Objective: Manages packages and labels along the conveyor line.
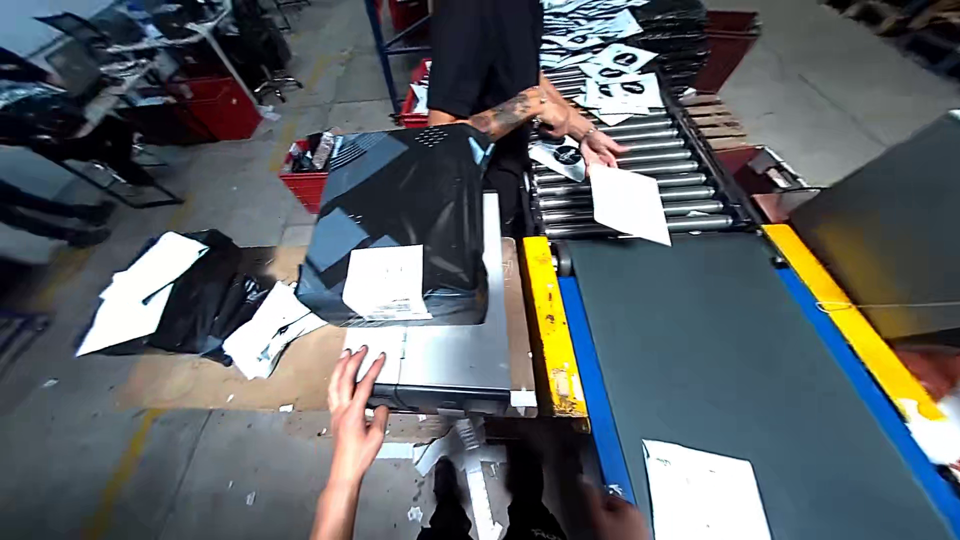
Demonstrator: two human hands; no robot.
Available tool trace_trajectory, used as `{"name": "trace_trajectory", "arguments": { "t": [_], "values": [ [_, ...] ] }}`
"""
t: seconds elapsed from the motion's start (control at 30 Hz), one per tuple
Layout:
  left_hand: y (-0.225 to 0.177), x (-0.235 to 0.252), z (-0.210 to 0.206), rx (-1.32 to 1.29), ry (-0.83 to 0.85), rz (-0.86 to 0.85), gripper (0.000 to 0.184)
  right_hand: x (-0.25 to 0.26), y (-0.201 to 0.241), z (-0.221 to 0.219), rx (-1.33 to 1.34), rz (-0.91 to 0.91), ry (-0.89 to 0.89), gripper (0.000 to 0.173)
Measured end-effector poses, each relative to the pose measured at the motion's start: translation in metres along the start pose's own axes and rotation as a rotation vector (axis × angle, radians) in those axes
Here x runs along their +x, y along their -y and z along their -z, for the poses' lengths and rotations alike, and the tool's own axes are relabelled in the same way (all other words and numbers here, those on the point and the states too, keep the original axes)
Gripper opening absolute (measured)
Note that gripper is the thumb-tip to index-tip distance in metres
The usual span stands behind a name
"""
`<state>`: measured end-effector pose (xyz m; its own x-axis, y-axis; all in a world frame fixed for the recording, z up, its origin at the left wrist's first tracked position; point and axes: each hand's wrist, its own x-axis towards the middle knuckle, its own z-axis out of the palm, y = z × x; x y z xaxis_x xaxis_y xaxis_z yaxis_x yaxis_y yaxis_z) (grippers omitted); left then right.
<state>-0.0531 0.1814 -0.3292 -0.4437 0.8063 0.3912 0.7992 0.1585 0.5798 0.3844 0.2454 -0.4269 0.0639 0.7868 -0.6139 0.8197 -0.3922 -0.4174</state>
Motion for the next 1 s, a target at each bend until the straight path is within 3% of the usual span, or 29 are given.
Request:
{"name": "trace_trajectory", "arguments": {
  "t": [0.07,0.13,0.23,0.3,0.37,0.43,0.53,0.7,0.73,0.8,0.93,1.0],
  "values": [
    [0.004,-0.001,0.000,-0.014,0.015,-0.004,0.062,-0.007,0.063,-0.068,0.250,0.245,0.175,0.044],
    [0.006,-0.003,0.003,-0.009,0.041,-0.012,0.065,-0.009,0.121,-0.117,0.431,0.322,0.309,0.034],
    [0.010,-0.005,0.008,-0.012,0.078,-0.038,0.066,-0.023,0.199,-0.128,0.656,0.118,0.376,0.035],
    [0.012,-0.003,0.010,-0.021,0.084,-0.062,0.067,-0.030,0.237,-0.123,0.838,-0.001,0.307,0.024],
    [0.014,-0.004,0.010,-0.031,0.077,-0.086,0.067,-0.036,0.251,-0.128,0.945,0.001,0.214,0.021],
    [0.016,-0.003,0.007,-0.045,0.070,-0.119,0.063,-0.046,0.242,-0.122,0.885,0.084,0.191,0.011],
    [0.015,-0.002,0.004,-0.032,0.082,-0.157,0.060,-0.035,0.181,-0.083,0.640,0.145,0.168,0.027],
    [0.015,0.001,-0.001,0.005,0.093,-0.166,0.063,0.120,0.060,0.066,0.511,-0.061,-0.346,0.036],
    [0.015,0.001,-0.003,0.020,0.081,-0.162,0.063,0.150,0.041,0.090,0.440,-0.112,-0.408,0.038],
    [0.013,-0.001,-0.005,0.053,0.055,-0.155,0.062,0.183,0.003,0.115,0.178,-0.238,-0.358,0.049],
    [0.007,0.004,-0.012,0.068,0.028,-0.134,0.060,0.139,-0.044,0.126,-0.244,-0.443,-0.239,0.091],
    [0.002,0.000,-0.011,0.052,-0.004,-0.090,0.058,0.098,-0.073,0.118,-0.322,-0.500,-0.241,0.102]
  ]
}}
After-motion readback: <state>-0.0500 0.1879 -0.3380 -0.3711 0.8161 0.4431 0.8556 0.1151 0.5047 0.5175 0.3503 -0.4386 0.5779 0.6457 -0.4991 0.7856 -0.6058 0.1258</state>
